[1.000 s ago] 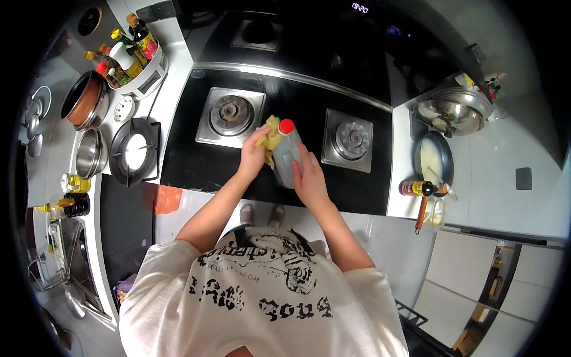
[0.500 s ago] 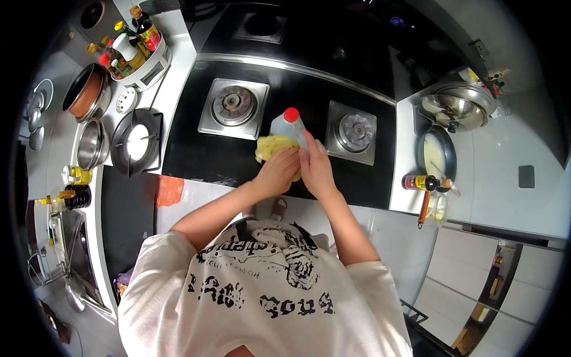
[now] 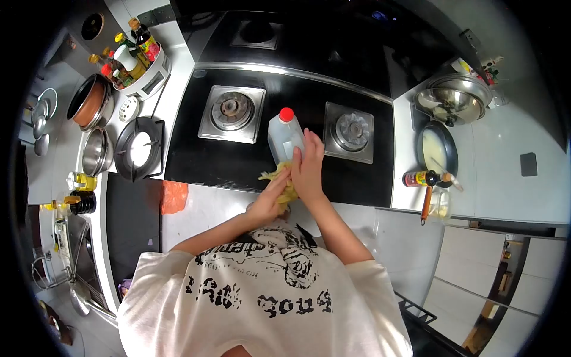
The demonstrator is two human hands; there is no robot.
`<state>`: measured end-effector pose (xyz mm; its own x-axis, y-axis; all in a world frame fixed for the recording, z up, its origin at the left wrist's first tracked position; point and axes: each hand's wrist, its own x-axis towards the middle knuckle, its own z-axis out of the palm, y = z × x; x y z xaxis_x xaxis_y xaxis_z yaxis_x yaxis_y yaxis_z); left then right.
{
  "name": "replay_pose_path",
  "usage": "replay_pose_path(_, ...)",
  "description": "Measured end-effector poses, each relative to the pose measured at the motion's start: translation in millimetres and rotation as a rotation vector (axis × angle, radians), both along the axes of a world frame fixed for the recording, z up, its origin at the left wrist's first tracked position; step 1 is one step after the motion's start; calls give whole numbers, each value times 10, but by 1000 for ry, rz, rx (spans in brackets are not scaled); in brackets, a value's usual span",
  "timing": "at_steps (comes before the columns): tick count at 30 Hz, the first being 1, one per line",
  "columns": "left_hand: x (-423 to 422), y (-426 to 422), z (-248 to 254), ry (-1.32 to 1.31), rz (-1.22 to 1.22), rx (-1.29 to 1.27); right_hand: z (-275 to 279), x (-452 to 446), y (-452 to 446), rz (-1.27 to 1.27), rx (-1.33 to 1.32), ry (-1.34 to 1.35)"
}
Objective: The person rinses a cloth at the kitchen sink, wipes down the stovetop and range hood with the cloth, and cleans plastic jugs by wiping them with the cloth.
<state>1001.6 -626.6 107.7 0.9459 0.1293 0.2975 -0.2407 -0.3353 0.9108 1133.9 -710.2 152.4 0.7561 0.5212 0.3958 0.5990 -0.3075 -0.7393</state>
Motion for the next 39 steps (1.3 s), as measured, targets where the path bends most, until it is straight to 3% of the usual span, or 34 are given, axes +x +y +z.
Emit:
replay_pose_path(1,-72,53,-58,17,19,-2,-7,-28,-21,-33,2,-49)
replay_pose_path(4,-67,196,10,149,104,-883,-56,-163,-171,-68,-1,-127)
replay_pose_path(6,94,297,203,74,376,-1300,-171,-202,-287,-11,-5,-83)
replay_pose_path(8,260,448,319,-11,446,-1297,-143,-179,-295,-11,4,13)
replay_pose_path(10,477,482,324,-94,404,-1078,-116,-152,-287,-15,-2,42)
replay_pose_path(11,591,502,221,-85,403,-790,-107,-133,-278,-20,-12,22)
replay_pose_path(12,694,525,159,-18,435,-337,-99,-117,-279,-25,-22,1)
replay_pose_path(14,925,468,57,-89,519,115,-87,-110,-301,-4,-28,-32)
replay_pose_path(15,1029,477,58,-93,586,129,-85,-110,-313,6,-33,-47)
replay_pose_path(16,1088,491,53,143,607,-122,-84,-105,-313,5,-33,-47)
replay_pose_path(18,1234,567,72,262,624,-331,-92,-127,-333,3,-38,-41)
replay_pose_path(19,1301,600,-54,180,553,-455,-104,-123,-333,-2,-38,-58)
replay_pose_path(23,1302,492,-177,106,431,-375,-112,-98,-355,-15,-26,-92)
replay_pose_path(26,1368,572,-317,155,416,-460,-109,-77,-391,-13,-21,-91)
replay_pose_path(27,1438,598,-287,159,413,-664,-108,-81,-395,-12,-21,-89)
replay_pose_path(30,1426,653,-216,227,343,-610,-99,-53,-419,8,-28,-87)
replay_pose_path(33,1239,593,-245,167,516,-660,-55,-73,-476,16,8,-50)
replay_pose_path(36,847,286,275,47,584,-636,149,-204,-606,-23,3,-179)
replay_pose_path(37,706,156,427,48,493,-706,183,-261,-647,24,41,-237)
replay_pose_path(39,493,-124,802,156,306,-850,289,-379,-667,159,158,-8)
